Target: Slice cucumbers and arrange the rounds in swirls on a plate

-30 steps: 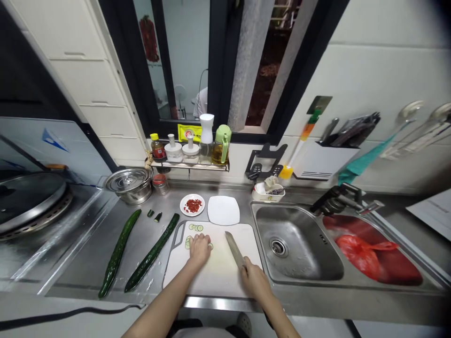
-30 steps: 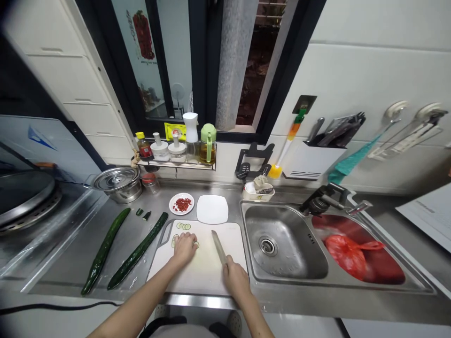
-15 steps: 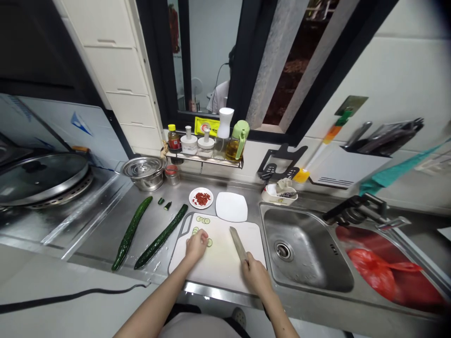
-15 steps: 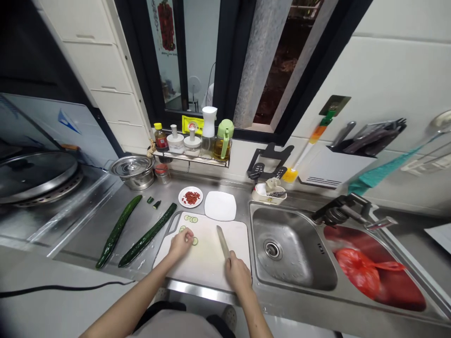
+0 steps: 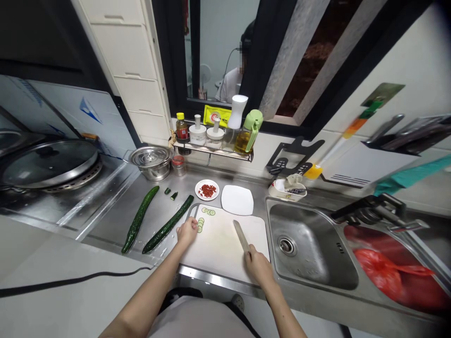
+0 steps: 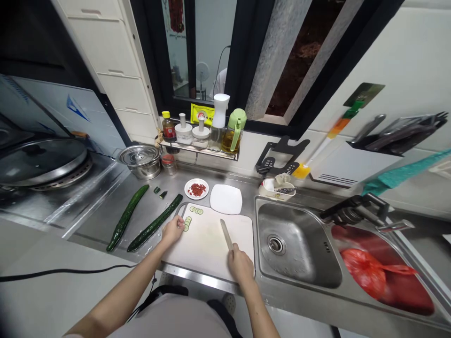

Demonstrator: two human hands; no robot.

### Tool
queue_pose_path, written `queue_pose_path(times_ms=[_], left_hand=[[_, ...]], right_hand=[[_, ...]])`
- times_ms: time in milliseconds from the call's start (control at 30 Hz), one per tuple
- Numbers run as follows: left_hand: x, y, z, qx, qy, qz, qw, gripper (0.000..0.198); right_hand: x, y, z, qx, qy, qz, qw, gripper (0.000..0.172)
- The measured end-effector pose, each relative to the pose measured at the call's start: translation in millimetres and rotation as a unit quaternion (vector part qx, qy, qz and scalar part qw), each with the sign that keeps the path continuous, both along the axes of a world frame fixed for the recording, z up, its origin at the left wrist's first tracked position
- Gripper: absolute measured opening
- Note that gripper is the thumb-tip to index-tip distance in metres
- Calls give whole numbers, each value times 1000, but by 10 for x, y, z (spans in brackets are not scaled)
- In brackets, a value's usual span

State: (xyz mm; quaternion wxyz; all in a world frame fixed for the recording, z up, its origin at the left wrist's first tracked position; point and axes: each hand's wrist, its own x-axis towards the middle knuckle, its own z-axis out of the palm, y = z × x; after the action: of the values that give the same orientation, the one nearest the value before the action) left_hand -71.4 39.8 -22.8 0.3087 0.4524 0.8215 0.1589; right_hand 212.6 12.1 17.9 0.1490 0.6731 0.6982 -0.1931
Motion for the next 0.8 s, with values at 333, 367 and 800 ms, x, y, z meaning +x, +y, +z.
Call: queue_pose_path(times_ms=[333,367,800], left_hand=[[-10,15,-41,-13,15,8,1000,11],[-11,15,-45,-13,14,9,1000,11],[17,-19,-32,6,77,-31,997,11]], right_hand=[[-5,24,12,-5,-4,3,1000,34],[-7,26,11,-4,-6,4,1000,34],[9,41,-53,-6,8,1,1000,36]])
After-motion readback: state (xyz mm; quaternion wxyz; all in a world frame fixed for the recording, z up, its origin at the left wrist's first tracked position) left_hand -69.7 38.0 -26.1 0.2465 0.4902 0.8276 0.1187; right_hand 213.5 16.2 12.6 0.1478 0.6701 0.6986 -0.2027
